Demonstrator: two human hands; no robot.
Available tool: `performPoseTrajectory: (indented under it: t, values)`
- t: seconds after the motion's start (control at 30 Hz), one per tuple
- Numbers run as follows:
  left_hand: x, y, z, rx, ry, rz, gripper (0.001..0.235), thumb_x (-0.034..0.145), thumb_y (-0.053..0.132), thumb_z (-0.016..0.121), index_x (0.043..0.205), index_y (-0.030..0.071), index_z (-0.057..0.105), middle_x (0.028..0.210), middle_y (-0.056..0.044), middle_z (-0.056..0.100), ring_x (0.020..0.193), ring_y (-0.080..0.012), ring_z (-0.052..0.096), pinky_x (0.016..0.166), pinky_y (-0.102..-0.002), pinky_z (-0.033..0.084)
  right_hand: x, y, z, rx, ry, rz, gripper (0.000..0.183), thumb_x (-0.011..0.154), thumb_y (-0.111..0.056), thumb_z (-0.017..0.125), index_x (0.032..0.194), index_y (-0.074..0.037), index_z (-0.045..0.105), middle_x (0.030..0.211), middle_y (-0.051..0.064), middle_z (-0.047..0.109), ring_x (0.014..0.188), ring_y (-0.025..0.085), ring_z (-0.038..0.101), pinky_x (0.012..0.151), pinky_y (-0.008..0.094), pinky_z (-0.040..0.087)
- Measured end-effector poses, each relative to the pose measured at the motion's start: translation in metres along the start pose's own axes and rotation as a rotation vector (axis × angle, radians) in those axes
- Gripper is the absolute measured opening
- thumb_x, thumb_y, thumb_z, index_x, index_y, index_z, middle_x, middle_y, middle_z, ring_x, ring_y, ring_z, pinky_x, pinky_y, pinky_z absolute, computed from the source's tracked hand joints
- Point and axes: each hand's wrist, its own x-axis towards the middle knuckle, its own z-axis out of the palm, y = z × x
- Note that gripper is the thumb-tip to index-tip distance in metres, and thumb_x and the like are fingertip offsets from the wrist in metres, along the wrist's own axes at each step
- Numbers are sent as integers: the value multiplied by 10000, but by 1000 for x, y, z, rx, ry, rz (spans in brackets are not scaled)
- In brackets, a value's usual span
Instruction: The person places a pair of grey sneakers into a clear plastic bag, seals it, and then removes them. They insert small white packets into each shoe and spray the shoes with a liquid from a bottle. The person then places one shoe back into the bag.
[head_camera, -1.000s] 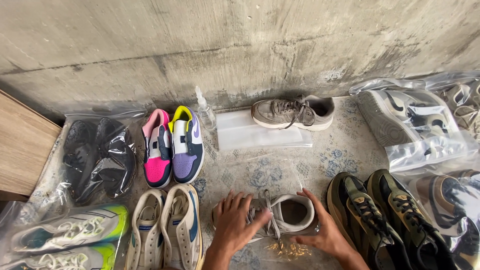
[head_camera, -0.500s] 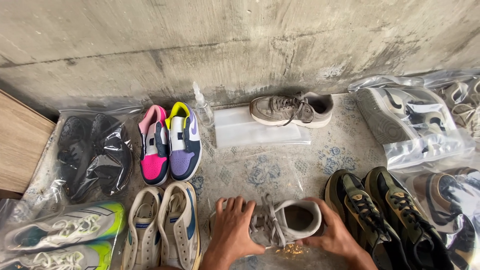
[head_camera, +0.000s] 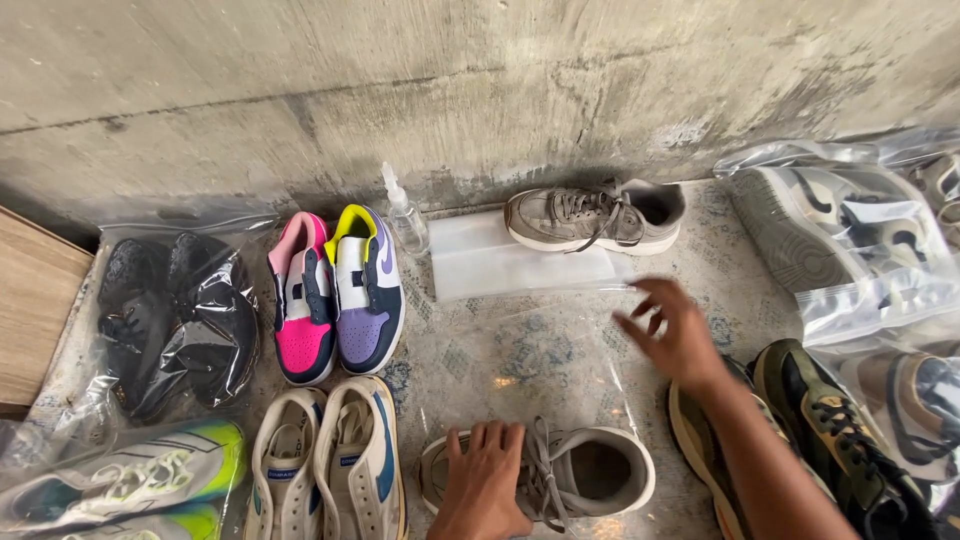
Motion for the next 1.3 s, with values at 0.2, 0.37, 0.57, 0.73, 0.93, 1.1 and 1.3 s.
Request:
performPoseTrajectory:
  t: [0.2,0.37,0.57,0.73,0.93,1.1,1.3]
  values:
    - [11,-5,6,-14,-42,-12,1065,555,316,907,1438,59,369,1313,-184,429,1236,-404,379,1016,-710,207,108,15,-8,-284,100,69,728,840,-10,760,1495,38,444,1435,248,496,1046,350,661,940,434,583]
    - [18,-9,15,4,-15,23,1068,562,363,945,1423,33,406,1330,-216,461,1264,-443,389,1015,-787,197,145,33,-2,-319,79,120,578,831,-61,798,1367,20,597,1204,231,674,998,375,687,891,475,574]
    - [14,-3,5,-27,-24,23,1049,591,340,945,1433,18,408,1316,-233,467,1278,-453,381,1044,-836,141,144,28,0,-41,38,254,218,889,-50,833,957,110,701,775,190,730,583,231,699,514,332,558]
    - [16,-5,10,-51,-15,36,1046,572,331,946,1412,14,411,1291,-233,466,1245,-443,393,1006,-774,191,129,10,-4,-134,78,240,180,959,-74,777,1043,70,712,816,191,761,617,229,723,582,307,588]
    - [21,-5,18,-16,72,86,1061,520,432,1002,1350,5,498,1244,-213,542,1186,-406,466,990,-753,232,89,-15,-8,-248,231,-54,141,941,-19,776,1032,81,738,908,191,769,589,214,715,551,271,622]
    - [10,8,2,26,24,81,1027,584,346,1002,1408,27,479,1297,-224,527,1235,-440,435,1055,-810,171,34,-39,1,-339,274,-277,128,876,-60,818,956,24,763,935,159,788,570,178,688,509,245,600]
    - [10,4,9,18,95,114,1029,550,351,1001,1376,5,496,1244,-230,557,1178,-431,479,1006,-773,231,-19,-32,52,-286,72,-277,137,842,-96,797,928,-2,746,883,154,799,495,180,735,423,193,653]
